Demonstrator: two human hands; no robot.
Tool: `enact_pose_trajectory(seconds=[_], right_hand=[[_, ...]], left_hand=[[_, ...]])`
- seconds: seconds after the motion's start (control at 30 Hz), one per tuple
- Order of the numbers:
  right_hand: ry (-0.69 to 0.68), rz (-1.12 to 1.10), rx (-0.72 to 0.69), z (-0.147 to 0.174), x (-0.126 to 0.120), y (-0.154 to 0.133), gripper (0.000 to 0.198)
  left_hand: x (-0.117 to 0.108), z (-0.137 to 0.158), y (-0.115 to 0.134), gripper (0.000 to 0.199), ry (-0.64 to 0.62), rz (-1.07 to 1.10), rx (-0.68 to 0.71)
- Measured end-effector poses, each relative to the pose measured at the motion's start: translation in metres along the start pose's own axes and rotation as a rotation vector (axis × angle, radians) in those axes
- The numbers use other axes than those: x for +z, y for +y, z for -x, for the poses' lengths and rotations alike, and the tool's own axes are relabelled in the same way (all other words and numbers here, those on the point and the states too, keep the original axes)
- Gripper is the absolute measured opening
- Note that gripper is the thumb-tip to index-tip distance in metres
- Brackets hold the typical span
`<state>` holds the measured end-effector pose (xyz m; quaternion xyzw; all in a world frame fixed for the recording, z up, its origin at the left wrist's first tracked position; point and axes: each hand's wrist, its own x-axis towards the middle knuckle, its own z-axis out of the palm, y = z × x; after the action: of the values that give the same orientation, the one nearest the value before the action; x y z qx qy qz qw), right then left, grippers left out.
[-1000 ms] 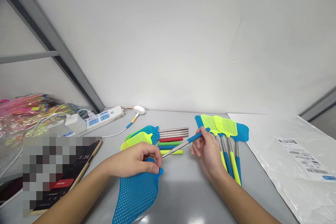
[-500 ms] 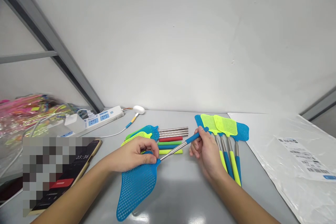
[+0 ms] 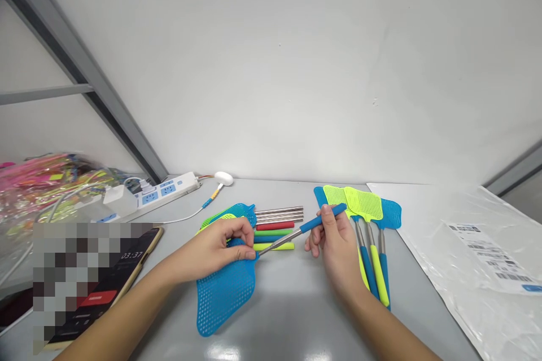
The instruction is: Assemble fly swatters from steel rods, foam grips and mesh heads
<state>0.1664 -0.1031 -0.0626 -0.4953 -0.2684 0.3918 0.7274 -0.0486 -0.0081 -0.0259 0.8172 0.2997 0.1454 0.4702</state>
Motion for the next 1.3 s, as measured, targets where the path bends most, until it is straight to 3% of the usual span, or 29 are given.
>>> enact_pose_trajectory(seconds=[0.27,0.47,0.6,0.67,0.77,0.87,0.93,1.03,1.17,1.23,1.3], right_hand=[[0.039,0.036,0.087,-0.004,0.000,0.004,0.036],[-0.052,0.010,0.023,0.007,0.007,0.007,0.030],[-0.177,0.003,0.126,0.021,0.018,0.014,0.031],[-0.223,-0.014,0.209,0.026,0.021,0.018,0.033],[-0.146,-0.079,0.229,0.022,0.020,0.019,0.033],[-0.029,-0.162,0.168,0.008,0.010,0.014,0.030],[0.022,-0.199,0.153,-0.002,0.002,0.010,0.026],[0.062,-0.225,0.146,-0.012,-0.006,0.006,0.023],[0.077,-0.220,0.092,-0.012,-0.006,0.000,0.022],[0.074,-0.202,0.058,-0.008,-0.003,-0.002,0.023],[0.071,-0.186,0.012,-0.004,0.000,-0.004,0.023]], left_hand=[[0.001,0.001,0.004,0.011,0.039,-0.102,0.065],[-0.001,-0.001,0.000,0.013,0.058,-0.113,0.048],[0.002,0.000,0.007,0.015,0.101,-0.101,-0.004],[0.002,0.002,0.013,0.013,0.195,-0.148,0.041],[-0.008,0.006,0.016,0.016,0.520,-0.211,0.170],[-0.024,0.003,0.008,0.019,0.769,-0.024,0.224],[-0.032,-0.001,0.000,0.023,0.824,0.203,0.205],[-0.031,-0.008,-0.009,0.031,0.701,0.560,0.050],[-0.011,-0.013,-0.011,0.039,0.286,0.844,-0.164],[-0.001,-0.014,-0.011,0.037,0.248,0.883,-0.181],[0.006,-0.017,-0.012,0.034,0.299,0.900,-0.165]])
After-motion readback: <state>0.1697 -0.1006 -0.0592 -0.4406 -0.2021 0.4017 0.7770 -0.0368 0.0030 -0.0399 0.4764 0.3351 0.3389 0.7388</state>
